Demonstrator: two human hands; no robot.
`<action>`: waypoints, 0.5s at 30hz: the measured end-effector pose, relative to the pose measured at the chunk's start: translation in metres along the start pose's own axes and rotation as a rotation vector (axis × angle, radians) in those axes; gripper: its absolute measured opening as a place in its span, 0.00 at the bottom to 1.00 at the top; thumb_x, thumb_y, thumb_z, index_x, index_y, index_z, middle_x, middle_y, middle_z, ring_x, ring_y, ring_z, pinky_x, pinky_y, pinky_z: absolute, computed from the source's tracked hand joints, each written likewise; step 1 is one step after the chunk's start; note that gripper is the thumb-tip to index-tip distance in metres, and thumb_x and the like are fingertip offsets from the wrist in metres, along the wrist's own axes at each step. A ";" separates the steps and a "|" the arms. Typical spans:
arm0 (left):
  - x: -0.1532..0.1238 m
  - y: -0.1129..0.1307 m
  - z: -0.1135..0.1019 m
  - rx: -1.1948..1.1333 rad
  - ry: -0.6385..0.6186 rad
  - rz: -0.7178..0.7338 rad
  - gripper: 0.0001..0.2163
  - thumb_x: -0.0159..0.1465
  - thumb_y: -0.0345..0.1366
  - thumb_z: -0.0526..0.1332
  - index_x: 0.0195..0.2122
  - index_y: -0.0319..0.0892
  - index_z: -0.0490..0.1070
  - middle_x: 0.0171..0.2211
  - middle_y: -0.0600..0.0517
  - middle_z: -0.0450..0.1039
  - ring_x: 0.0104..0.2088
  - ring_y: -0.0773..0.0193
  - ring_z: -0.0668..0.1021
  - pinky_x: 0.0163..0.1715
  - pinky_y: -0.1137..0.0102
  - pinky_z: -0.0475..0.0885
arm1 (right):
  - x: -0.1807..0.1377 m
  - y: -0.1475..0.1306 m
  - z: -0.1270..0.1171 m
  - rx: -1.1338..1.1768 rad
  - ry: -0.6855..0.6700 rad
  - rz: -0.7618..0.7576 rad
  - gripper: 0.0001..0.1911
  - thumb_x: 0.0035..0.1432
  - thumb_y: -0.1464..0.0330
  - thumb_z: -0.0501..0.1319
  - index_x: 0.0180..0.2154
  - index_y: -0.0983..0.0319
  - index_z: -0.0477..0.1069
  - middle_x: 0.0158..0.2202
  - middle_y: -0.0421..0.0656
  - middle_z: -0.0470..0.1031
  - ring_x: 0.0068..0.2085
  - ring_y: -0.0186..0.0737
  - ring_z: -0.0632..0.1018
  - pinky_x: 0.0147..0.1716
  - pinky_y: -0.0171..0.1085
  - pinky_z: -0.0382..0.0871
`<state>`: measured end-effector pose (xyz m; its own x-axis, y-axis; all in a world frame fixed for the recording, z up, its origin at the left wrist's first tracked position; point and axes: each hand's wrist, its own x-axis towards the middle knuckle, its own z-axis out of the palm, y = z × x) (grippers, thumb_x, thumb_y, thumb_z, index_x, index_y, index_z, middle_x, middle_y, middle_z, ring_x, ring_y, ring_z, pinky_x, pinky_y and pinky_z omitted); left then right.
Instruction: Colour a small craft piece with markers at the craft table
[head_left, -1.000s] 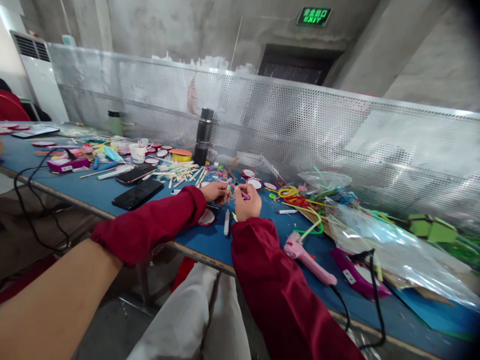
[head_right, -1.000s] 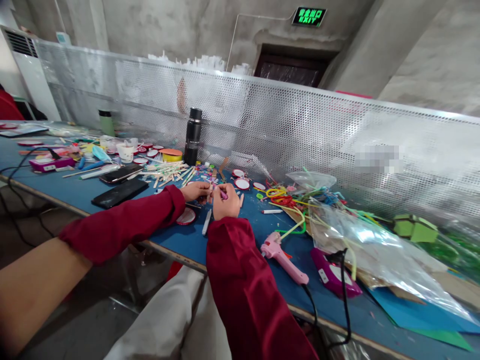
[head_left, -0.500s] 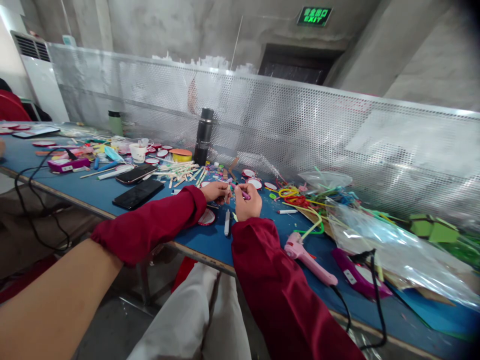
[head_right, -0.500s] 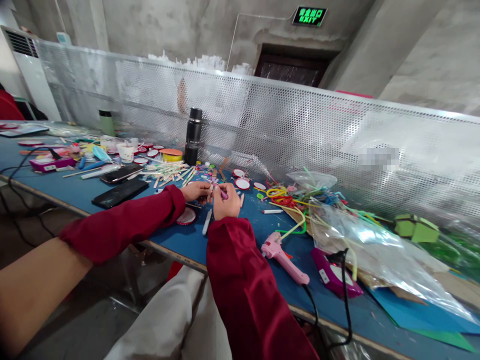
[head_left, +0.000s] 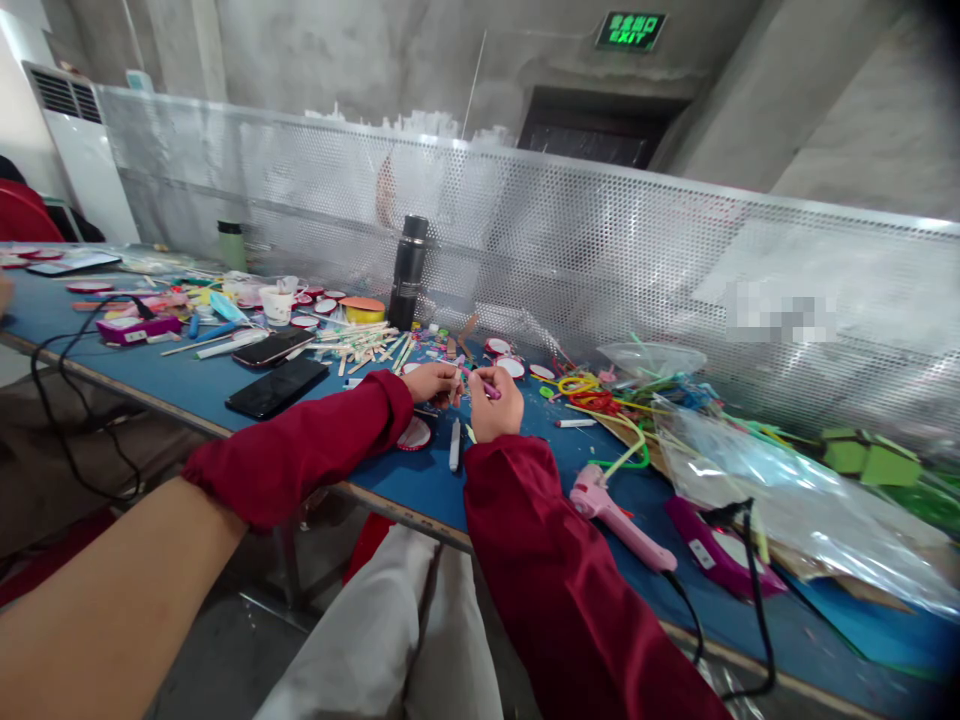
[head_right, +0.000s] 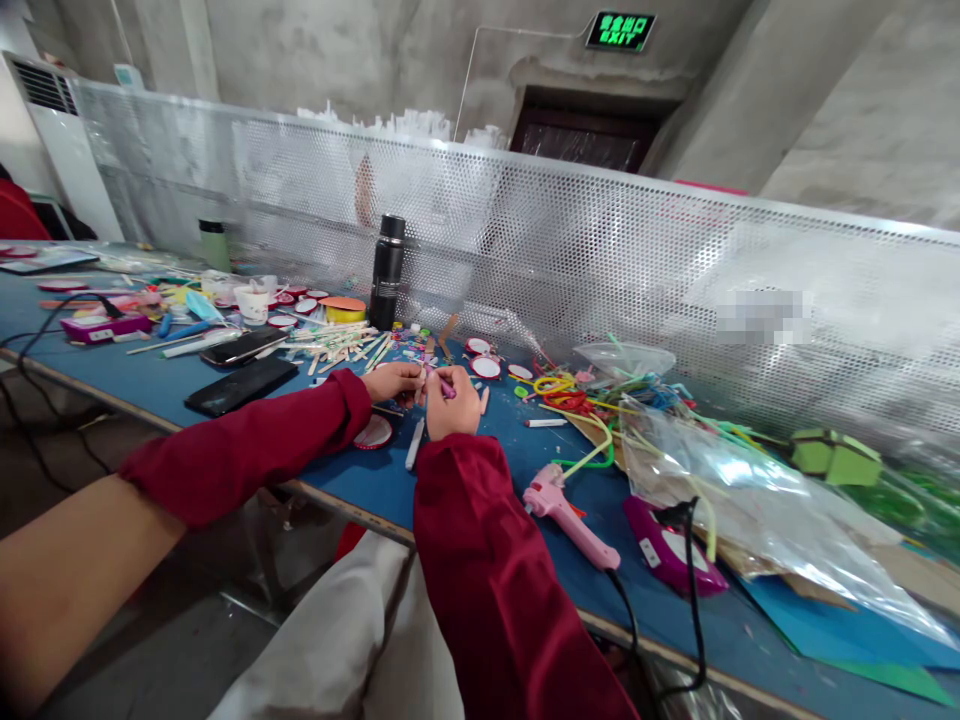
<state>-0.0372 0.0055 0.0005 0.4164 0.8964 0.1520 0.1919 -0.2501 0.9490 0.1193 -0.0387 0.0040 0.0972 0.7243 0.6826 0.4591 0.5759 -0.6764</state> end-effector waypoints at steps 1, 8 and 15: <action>0.000 0.001 0.000 -0.003 -0.002 -0.005 0.13 0.59 0.44 0.62 0.32 0.38 0.68 0.25 0.53 0.75 0.20 0.70 0.73 0.21 0.76 0.66 | 0.000 0.000 0.000 0.000 0.002 0.002 0.12 0.59 0.58 0.58 0.34 0.60 0.72 0.30 0.40 0.75 0.32 0.36 0.71 0.38 0.36 0.63; -0.001 0.000 -0.001 0.018 0.007 0.001 0.10 0.60 0.41 0.61 0.32 0.38 0.69 0.26 0.51 0.76 0.21 0.69 0.74 0.21 0.75 0.67 | 0.000 0.000 0.000 0.006 0.003 0.001 0.12 0.58 0.58 0.58 0.33 0.60 0.72 0.30 0.39 0.74 0.31 0.35 0.70 0.37 0.36 0.64; 0.001 -0.002 -0.001 0.005 0.002 0.015 0.14 0.58 0.46 0.63 0.32 0.38 0.68 0.25 0.52 0.75 0.20 0.71 0.74 0.20 0.77 0.66 | 0.000 -0.001 0.000 -0.006 0.004 0.010 0.12 0.58 0.58 0.58 0.33 0.59 0.72 0.30 0.39 0.75 0.31 0.36 0.71 0.38 0.36 0.64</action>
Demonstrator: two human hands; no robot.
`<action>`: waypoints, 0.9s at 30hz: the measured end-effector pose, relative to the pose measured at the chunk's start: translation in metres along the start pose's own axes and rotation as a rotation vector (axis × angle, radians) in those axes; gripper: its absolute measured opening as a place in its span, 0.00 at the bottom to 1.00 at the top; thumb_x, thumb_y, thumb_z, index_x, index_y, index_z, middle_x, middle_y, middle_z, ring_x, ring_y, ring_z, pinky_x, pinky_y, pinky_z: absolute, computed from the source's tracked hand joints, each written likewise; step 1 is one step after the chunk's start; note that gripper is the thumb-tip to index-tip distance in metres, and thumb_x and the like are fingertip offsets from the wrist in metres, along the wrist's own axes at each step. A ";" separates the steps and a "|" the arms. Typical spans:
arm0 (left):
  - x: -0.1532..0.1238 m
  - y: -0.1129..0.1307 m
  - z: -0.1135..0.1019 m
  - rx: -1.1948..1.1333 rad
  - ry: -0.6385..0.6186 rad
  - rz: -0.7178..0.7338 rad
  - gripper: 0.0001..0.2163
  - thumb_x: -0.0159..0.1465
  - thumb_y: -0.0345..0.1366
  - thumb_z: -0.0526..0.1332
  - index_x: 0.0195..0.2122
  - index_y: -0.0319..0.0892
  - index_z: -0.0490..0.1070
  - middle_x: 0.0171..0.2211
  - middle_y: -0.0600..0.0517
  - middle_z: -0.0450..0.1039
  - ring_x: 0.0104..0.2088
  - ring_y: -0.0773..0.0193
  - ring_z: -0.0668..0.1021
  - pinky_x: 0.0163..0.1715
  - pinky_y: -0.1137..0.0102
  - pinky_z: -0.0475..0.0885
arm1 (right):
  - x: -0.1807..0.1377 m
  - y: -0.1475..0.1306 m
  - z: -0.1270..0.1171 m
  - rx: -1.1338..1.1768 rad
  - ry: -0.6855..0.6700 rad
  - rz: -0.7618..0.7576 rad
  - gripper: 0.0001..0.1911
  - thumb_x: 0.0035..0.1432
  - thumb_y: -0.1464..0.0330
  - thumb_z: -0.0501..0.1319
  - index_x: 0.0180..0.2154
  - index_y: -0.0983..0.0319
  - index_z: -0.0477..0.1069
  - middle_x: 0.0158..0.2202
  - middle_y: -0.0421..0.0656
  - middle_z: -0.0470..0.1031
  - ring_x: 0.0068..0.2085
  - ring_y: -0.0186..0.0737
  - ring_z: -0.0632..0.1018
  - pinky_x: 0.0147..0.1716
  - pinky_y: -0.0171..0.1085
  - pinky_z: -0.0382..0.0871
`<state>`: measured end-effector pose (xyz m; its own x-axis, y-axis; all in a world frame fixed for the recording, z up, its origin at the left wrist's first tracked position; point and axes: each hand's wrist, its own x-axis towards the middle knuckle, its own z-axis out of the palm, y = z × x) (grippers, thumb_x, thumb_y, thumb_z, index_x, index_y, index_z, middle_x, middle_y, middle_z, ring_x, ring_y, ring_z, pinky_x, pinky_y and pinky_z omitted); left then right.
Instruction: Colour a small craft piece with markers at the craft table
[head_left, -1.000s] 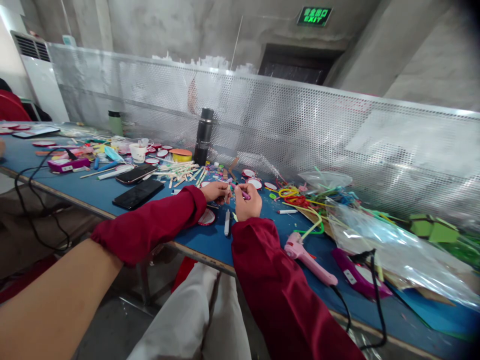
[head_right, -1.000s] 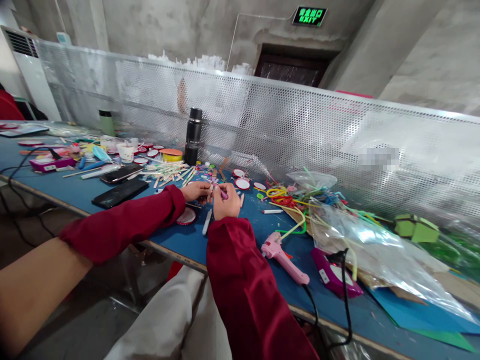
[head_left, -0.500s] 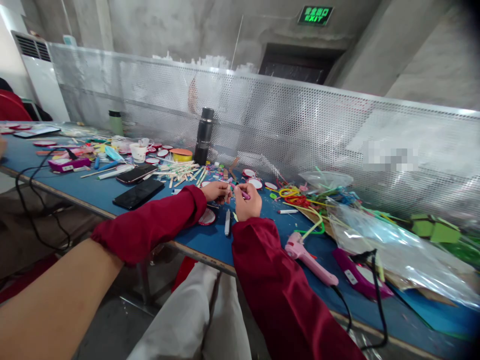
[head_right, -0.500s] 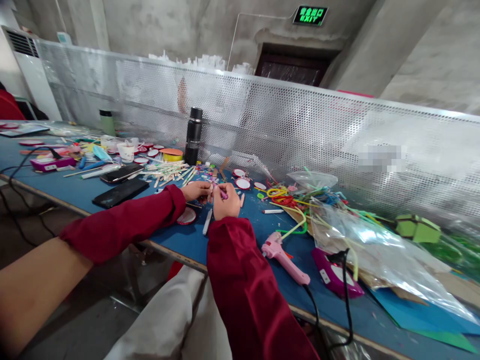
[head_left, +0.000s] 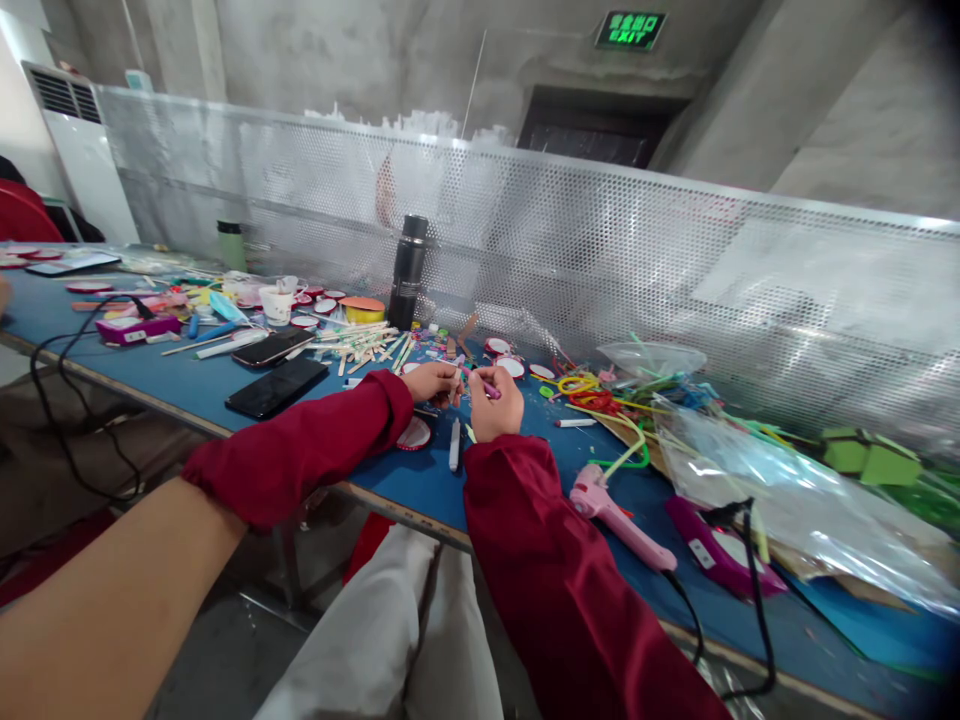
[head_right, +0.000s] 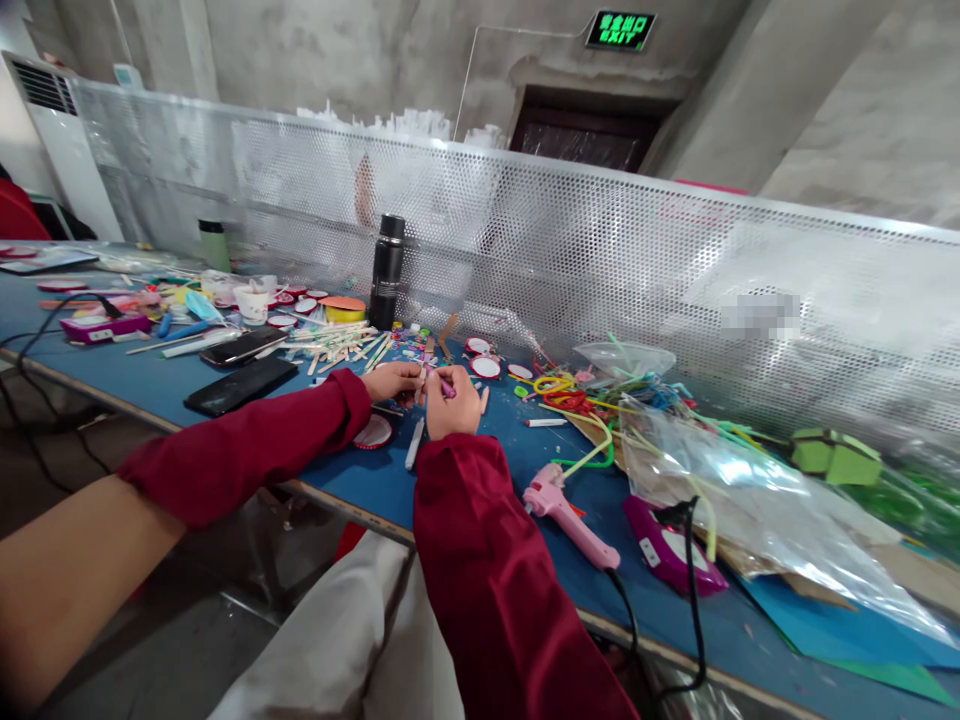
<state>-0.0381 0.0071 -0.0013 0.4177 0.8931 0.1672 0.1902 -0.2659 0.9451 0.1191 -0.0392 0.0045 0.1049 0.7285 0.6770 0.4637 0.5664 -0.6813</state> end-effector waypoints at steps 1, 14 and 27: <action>0.000 0.000 0.000 -0.003 0.001 -0.004 0.14 0.58 0.46 0.63 0.32 0.38 0.68 0.25 0.52 0.75 0.20 0.70 0.74 0.20 0.76 0.66 | 0.000 0.000 0.000 -0.003 0.002 0.002 0.12 0.58 0.58 0.58 0.33 0.59 0.72 0.30 0.39 0.75 0.31 0.36 0.71 0.38 0.36 0.64; -0.001 0.004 0.000 0.013 0.010 -0.025 0.11 0.60 0.42 0.62 0.32 0.38 0.69 0.26 0.52 0.76 0.20 0.69 0.74 0.21 0.76 0.66 | 0.000 0.001 0.000 -0.009 0.019 -0.003 0.12 0.58 0.58 0.58 0.32 0.58 0.72 0.29 0.38 0.74 0.31 0.36 0.71 0.37 0.36 0.65; -0.001 0.002 0.000 0.009 0.007 -0.032 0.09 0.61 0.40 0.60 0.33 0.38 0.69 0.27 0.51 0.76 0.20 0.69 0.74 0.22 0.75 0.67 | 0.000 0.000 0.000 -0.011 0.035 -0.003 0.12 0.58 0.57 0.58 0.32 0.58 0.72 0.29 0.38 0.74 0.31 0.36 0.71 0.37 0.36 0.65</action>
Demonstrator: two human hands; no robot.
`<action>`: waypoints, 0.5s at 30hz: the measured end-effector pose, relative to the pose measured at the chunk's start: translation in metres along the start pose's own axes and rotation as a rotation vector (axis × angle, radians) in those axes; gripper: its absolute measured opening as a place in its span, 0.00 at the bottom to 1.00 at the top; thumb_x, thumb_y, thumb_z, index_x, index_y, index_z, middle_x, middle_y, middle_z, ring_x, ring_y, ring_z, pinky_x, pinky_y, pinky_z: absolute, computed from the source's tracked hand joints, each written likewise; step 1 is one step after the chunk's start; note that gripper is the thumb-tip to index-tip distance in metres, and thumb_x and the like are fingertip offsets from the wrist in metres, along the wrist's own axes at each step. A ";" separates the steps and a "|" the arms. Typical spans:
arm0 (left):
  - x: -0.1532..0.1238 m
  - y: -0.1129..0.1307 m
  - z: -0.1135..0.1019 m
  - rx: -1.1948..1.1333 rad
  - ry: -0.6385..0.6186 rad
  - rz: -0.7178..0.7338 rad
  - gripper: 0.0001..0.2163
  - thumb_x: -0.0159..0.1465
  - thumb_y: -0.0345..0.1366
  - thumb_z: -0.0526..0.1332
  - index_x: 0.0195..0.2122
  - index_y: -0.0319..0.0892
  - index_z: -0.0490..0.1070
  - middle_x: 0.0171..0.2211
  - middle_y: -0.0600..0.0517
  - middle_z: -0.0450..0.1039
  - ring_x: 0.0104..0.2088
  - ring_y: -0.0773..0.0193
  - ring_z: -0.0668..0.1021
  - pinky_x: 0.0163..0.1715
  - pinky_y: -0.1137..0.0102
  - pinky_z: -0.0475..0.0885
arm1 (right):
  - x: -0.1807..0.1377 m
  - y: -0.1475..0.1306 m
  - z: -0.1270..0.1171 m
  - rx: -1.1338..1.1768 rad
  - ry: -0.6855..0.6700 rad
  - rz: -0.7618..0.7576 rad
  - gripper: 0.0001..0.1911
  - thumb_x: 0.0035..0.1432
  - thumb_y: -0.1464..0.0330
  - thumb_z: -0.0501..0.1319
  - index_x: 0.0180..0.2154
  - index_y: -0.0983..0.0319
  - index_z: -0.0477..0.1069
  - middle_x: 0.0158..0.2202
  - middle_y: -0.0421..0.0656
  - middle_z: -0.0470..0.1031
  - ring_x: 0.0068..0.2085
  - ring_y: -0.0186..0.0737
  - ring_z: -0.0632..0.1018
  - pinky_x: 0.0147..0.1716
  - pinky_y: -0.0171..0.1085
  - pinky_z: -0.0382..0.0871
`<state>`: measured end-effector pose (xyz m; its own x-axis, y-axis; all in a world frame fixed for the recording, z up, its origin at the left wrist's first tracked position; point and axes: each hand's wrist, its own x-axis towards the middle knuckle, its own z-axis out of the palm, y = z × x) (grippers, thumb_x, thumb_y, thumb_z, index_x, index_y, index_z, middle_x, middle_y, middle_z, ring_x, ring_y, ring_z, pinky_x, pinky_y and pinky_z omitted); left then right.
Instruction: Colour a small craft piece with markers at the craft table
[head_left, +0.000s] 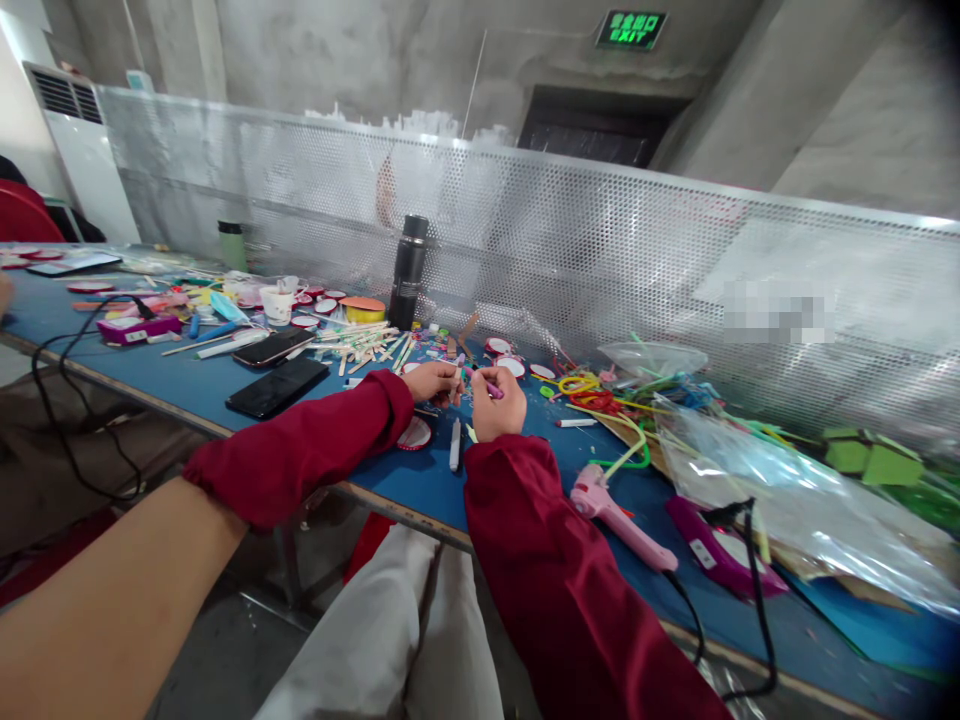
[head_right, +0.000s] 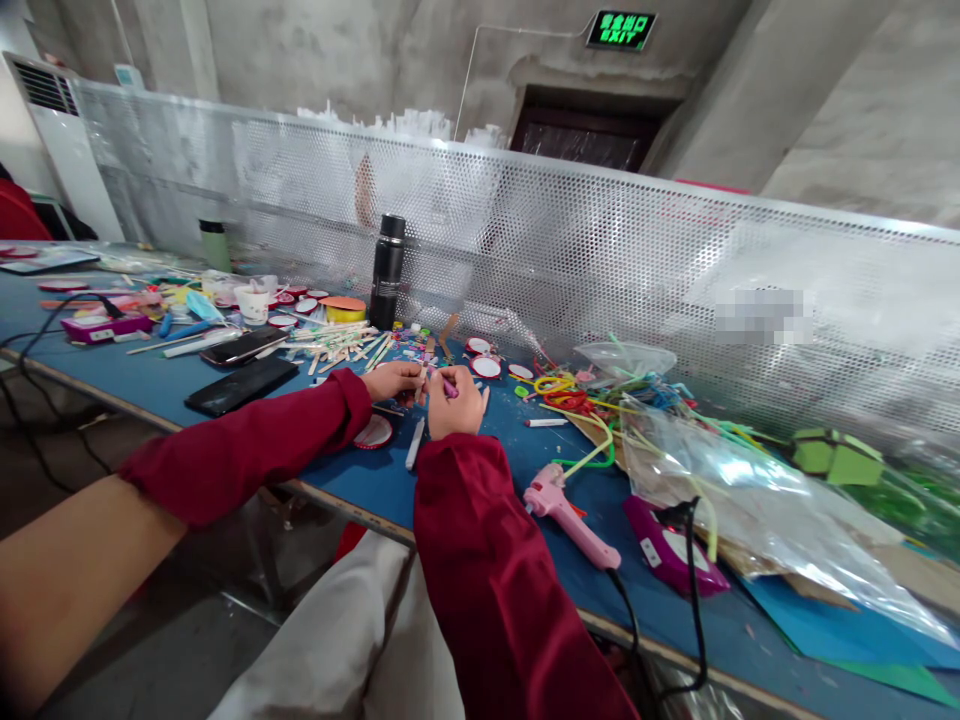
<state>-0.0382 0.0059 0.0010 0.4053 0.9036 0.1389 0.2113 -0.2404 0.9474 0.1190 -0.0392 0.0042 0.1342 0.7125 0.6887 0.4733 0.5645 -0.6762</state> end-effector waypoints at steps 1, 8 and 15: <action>0.000 0.000 0.000 0.005 -0.004 0.002 0.09 0.61 0.40 0.60 0.33 0.38 0.69 0.27 0.51 0.76 0.20 0.69 0.74 0.22 0.75 0.67 | 0.000 0.000 0.000 0.001 -0.003 -0.002 0.12 0.58 0.57 0.58 0.32 0.58 0.72 0.29 0.38 0.74 0.31 0.36 0.71 0.37 0.36 0.65; 0.000 0.000 0.001 -0.005 -0.009 0.021 0.09 0.61 0.39 0.60 0.33 0.38 0.68 0.26 0.51 0.75 0.20 0.69 0.73 0.20 0.75 0.66 | 0.000 0.000 -0.001 -0.005 -0.026 0.001 0.12 0.58 0.58 0.57 0.33 0.59 0.72 0.29 0.38 0.74 0.31 0.36 0.71 0.39 0.37 0.65; 0.000 -0.001 0.000 0.006 -0.006 0.014 0.07 0.60 0.38 0.59 0.33 0.38 0.69 0.27 0.51 0.76 0.20 0.69 0.74 0.23 0.75 0.67 | 0.000 0.000 0.000 -0.010 -0.028 0.000 0.13 0.60 0.58 0.57 0.35 0.60 0.72 0.30 0.39 0.74 0.32 0.35 0.70 0.39 0.36 0.64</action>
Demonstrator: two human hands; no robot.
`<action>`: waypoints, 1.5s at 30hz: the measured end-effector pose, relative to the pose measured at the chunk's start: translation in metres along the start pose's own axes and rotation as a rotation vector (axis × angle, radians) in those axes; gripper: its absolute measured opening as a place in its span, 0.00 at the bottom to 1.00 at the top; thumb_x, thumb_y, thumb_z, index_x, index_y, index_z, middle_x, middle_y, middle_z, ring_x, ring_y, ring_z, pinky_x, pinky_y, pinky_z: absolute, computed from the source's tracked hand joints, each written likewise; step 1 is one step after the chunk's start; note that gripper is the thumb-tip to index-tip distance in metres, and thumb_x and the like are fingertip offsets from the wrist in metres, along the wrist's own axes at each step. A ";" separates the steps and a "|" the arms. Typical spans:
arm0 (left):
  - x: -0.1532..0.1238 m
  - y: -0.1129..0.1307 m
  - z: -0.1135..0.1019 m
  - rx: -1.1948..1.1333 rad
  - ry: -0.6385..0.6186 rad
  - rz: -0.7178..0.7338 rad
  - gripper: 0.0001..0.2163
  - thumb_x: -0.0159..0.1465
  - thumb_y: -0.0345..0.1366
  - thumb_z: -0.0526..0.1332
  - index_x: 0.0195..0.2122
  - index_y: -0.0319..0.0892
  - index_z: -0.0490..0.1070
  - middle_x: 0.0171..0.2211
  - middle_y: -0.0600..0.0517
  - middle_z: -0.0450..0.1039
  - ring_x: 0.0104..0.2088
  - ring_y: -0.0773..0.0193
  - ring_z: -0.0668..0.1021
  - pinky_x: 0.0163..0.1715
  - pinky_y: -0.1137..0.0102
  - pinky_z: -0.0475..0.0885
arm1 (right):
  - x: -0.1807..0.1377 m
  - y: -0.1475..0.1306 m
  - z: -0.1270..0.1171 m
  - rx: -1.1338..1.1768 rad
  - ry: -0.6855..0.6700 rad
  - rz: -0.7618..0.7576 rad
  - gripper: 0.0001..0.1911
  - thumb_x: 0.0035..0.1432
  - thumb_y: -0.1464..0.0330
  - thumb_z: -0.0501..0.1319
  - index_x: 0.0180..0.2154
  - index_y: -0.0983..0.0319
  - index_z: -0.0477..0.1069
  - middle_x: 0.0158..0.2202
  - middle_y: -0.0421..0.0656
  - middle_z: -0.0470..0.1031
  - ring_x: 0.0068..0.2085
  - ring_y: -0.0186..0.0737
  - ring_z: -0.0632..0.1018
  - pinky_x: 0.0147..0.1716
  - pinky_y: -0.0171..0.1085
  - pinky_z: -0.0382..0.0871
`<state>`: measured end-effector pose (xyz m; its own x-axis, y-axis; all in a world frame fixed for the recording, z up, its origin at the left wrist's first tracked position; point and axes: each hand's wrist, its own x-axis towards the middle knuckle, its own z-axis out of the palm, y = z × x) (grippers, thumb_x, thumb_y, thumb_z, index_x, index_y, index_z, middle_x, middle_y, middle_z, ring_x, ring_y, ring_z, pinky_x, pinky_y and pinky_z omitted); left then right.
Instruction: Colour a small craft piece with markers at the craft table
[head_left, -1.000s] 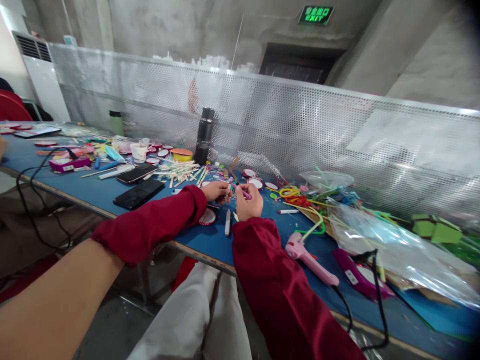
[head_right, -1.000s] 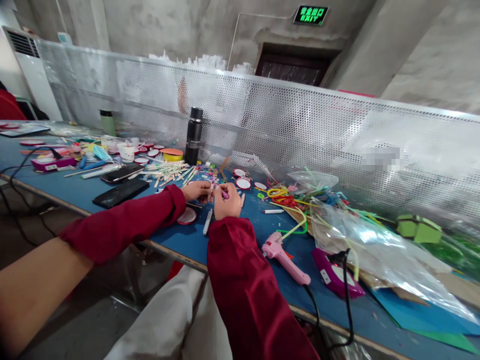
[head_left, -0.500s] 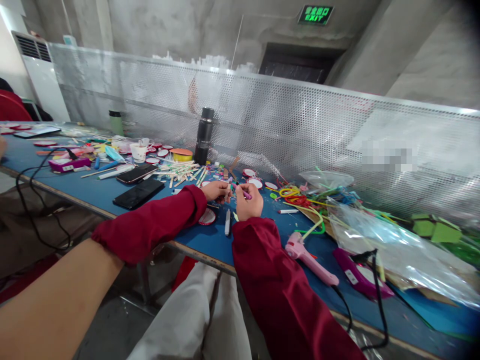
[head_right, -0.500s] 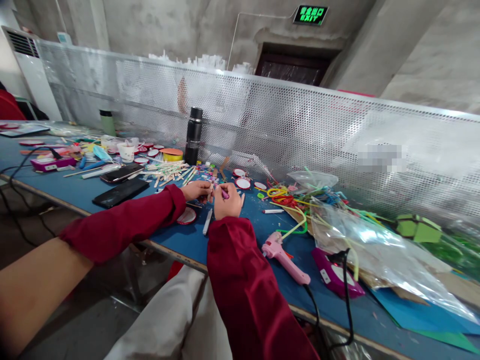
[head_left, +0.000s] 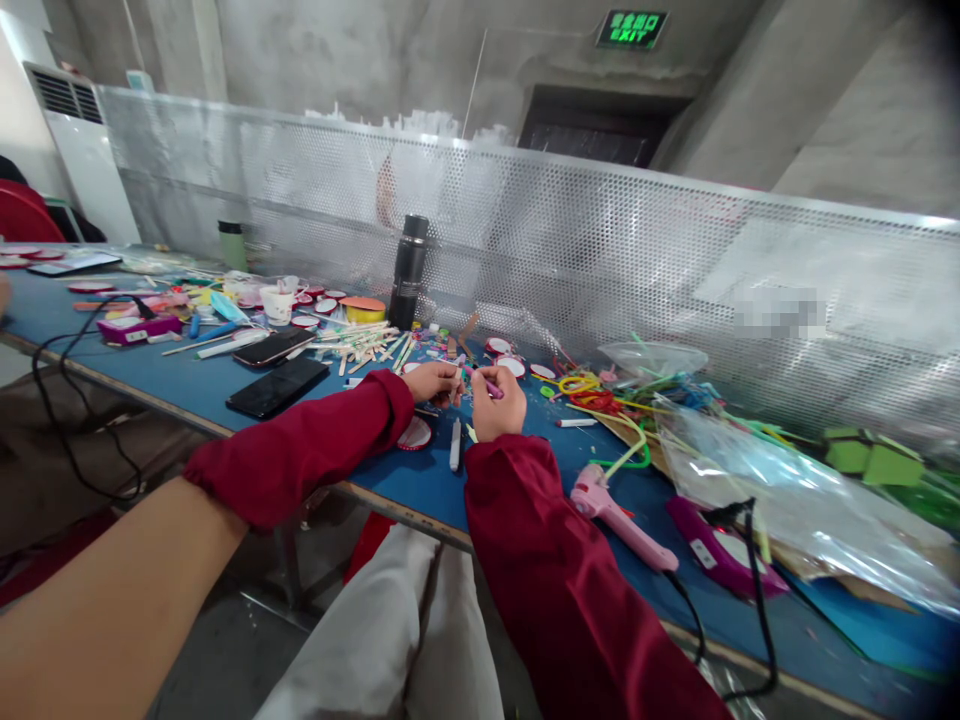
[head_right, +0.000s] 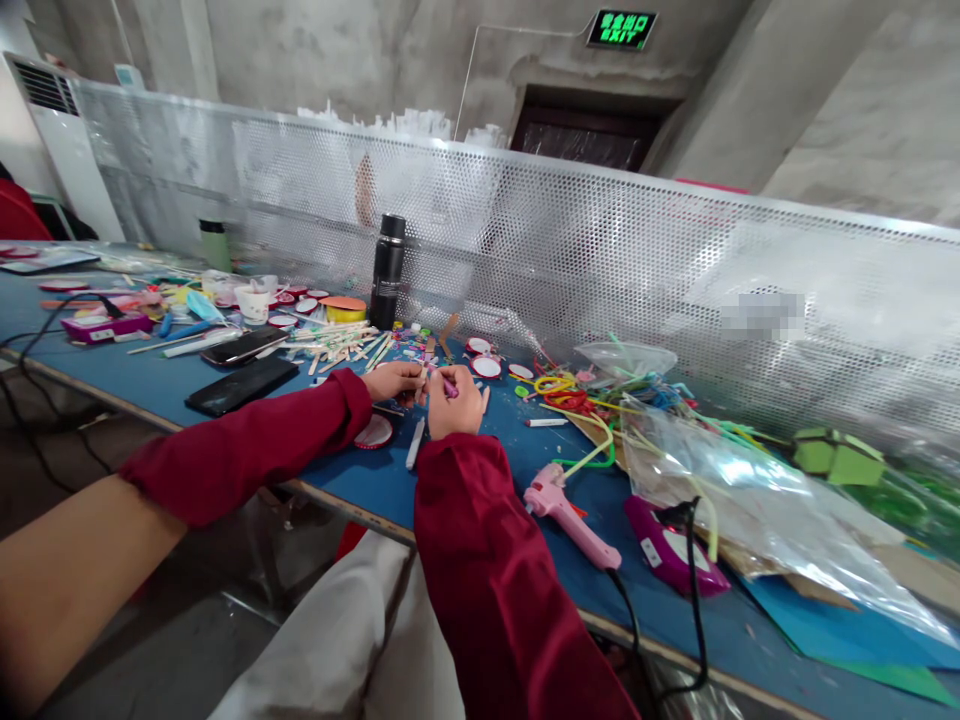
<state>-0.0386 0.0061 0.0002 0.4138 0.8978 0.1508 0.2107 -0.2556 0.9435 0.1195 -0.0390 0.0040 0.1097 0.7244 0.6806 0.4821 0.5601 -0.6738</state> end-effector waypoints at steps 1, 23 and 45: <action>0.000 0.000 0.000 0.001 0.001 -0.004 0.07 0.60 0.37 0.59 0.34 0.38 0.69 0.27 0.51 0.76 0.21 0.68 0.74 0.23 0.74 0.68 | 0.000 0.000 0.000 -0.001 0.001 0.000 0.12 0.60 0.58 0.57 0.35 0.60 0.72 0.30 0.39 0.75 0.32 0.35 0.71 0.39 0.35 0.64; -0.003 0.005 0.002 -0.028 0.013 -0.010 0.08 0.60 0.38 0.61 0.31 0.38 0.69 0.25 0.52 0.76 0.19 0.69 0.74 0.20 0.75 0.66 | -0.001 -0.003 0.000 0.020 -0.013 0.016 0.13 0.60 0.58 0.57 0.35 0.61 0.73 0.31 0.40 0.76 0.33 0.35 0.71 0.41 0.37 0.65; 0.002 0.006 -0.003 0.009 0.027 0.022 0.10 0.64 0.41 0.57 0.34 0.38 0.68 0.28 0.51 0.77 0.21 0.70 0.74 0.21 0.76 0.67 | -0.032 -0.009 -0.075 -0.383 -0.296 -0.208 0.20 0.66 0.62 0.51 0.52 0.59 0.74 0.49 0.46 0.79 0.48 0.44 0.77 0.51 0.43 0.68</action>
<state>-0.0392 0.0072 0.0067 0.3943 0.9012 0.1799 0.2099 -0.2789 0.9371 0.1766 -0.0974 0.0103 -0.2457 0.7272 0.6410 0.7571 0.5569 -0.3417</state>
